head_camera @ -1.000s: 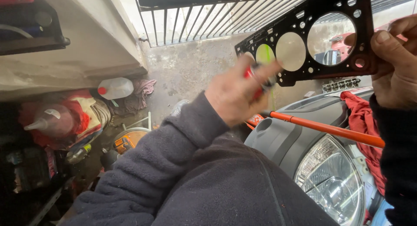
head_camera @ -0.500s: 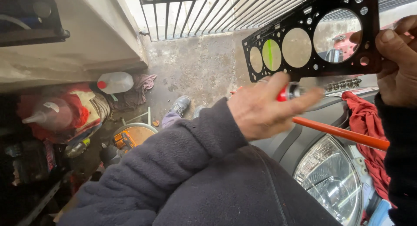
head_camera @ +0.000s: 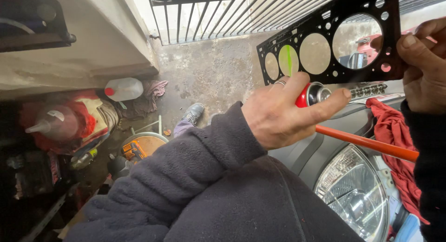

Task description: Applying a spray lubricant or cleaner to an engine head gasket in an auto repair setting.

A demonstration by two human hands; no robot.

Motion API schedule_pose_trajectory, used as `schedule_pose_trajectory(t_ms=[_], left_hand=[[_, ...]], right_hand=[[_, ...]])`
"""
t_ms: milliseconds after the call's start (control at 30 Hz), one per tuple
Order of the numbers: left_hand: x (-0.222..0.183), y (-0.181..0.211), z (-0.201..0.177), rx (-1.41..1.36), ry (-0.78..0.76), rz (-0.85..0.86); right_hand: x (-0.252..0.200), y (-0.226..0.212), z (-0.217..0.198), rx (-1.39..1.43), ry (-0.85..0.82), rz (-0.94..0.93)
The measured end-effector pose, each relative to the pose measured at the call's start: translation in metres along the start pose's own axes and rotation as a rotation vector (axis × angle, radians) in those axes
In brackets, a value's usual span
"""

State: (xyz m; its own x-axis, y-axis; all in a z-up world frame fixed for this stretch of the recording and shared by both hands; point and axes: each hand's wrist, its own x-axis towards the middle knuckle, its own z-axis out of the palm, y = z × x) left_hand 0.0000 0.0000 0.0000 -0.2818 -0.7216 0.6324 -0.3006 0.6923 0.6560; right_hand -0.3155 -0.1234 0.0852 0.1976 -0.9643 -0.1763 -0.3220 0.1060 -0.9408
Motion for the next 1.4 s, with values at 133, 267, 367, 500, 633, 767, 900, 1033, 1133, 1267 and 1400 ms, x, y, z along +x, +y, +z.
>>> schedule_pose_trajectory(t_ms=[133,267,367,500,633,767,900,1033,1133,1267,1400], left_hand=[[-0.028,-0.029,0.002,0.096,-0.058,-0.045],[-0.039,-0.028,-0.035,0.3,-0.029,-0.336],[-0.042,-0.018,-0.052,0.147,0.144,-0.366],[-0.038,-0.014,-0.056,-0.475,0.138,-0.502],[-0.004,-0.012,-0.038,-0.937,0.131,-0.431],[0.024,-0.009,-0.015,-1.238,0.069,-0.414],[0.041,-0.012,0.006,-1.47,0.034,-0.502],[0.044,-0.007,0.009,-1.501,0.048,-0.487],[0.042,-0.005,0.006,-1.529,0.055,-0.471],[0.048,0.011,-0.021,-1.524,-0.057,-0.457],[0.057,0.032,-0.048,-1.551,-0.119,-0.451]], right_hand=[[-0.006,-0.005,0.005,-0.027,-0.008,-0.071],[-0.007,-0.006,0.006,0.016,-0.048,-0.085],[-0.009,-0.007,0.008,0.034,-0.041,-0.057],[-0.012,-0.012,0.017,0.077,-0.015,-0.027],[-0.015,-0.018,0.028,0.107,0.019,-0.019],[-0.023,-0.039,0.052,0.147,0.003,-0.014],[-0.027,-0.04,0.059,0.131,-0.019,-0.062],[-0.031,-0.029,0.056,0.207,0.012,-0.048],[-0.036,-0.044,0.068,0.288,-0.023,-0.039],[-0.045,-0.051,0.068,0.096,-0.029,-0.147],[-0.051,-0.016,0.032,0.103,-0.082,-0.297]])
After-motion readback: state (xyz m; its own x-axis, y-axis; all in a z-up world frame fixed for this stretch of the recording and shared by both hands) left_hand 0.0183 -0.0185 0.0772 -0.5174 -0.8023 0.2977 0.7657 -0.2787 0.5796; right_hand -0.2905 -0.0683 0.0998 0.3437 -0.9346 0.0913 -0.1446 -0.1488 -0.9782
